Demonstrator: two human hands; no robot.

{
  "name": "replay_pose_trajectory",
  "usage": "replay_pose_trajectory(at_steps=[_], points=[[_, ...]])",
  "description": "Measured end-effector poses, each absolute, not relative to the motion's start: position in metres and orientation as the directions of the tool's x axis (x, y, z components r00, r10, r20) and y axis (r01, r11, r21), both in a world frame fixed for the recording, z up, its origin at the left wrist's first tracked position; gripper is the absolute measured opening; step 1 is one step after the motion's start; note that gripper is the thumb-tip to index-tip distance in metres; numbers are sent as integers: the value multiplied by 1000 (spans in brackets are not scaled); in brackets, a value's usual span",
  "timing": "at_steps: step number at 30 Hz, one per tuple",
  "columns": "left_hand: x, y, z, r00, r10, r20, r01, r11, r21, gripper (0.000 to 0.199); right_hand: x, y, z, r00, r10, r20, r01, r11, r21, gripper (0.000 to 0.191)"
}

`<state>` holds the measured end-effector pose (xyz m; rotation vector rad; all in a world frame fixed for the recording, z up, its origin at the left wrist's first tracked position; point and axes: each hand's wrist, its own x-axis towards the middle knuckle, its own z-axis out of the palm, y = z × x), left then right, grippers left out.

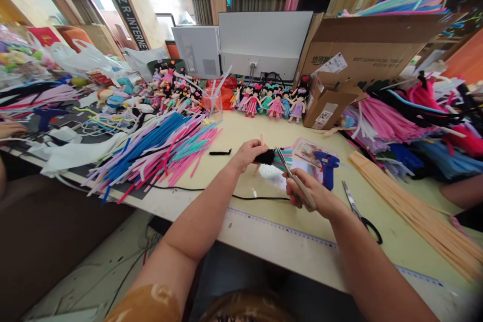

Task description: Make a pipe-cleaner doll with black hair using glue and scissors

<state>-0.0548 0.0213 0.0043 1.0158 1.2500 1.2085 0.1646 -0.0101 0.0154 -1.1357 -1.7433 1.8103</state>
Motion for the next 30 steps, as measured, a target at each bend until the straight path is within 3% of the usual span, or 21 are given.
replay_pose_trajectory(at_steps=[8,23,27,30], points=[[-52,21,3,-46,996,-81,-51,79,996,31,169,-5,0,-599,748,-287,380,-51,-924,46],[-54,22,4,-50,991,-121,-85,116,990,31,160,-7,11,-532,791,-301,300,-155,-941,51],[-56,22,5,-81,987,-142,-121,131,984,32,162,-7,13,-467,845,-259,237,-163,-958,48],[-56,22,6,-98,984,-148,-164,131,978,33,167,-9,15,-526,824,-211,187,-129,-974,44]])
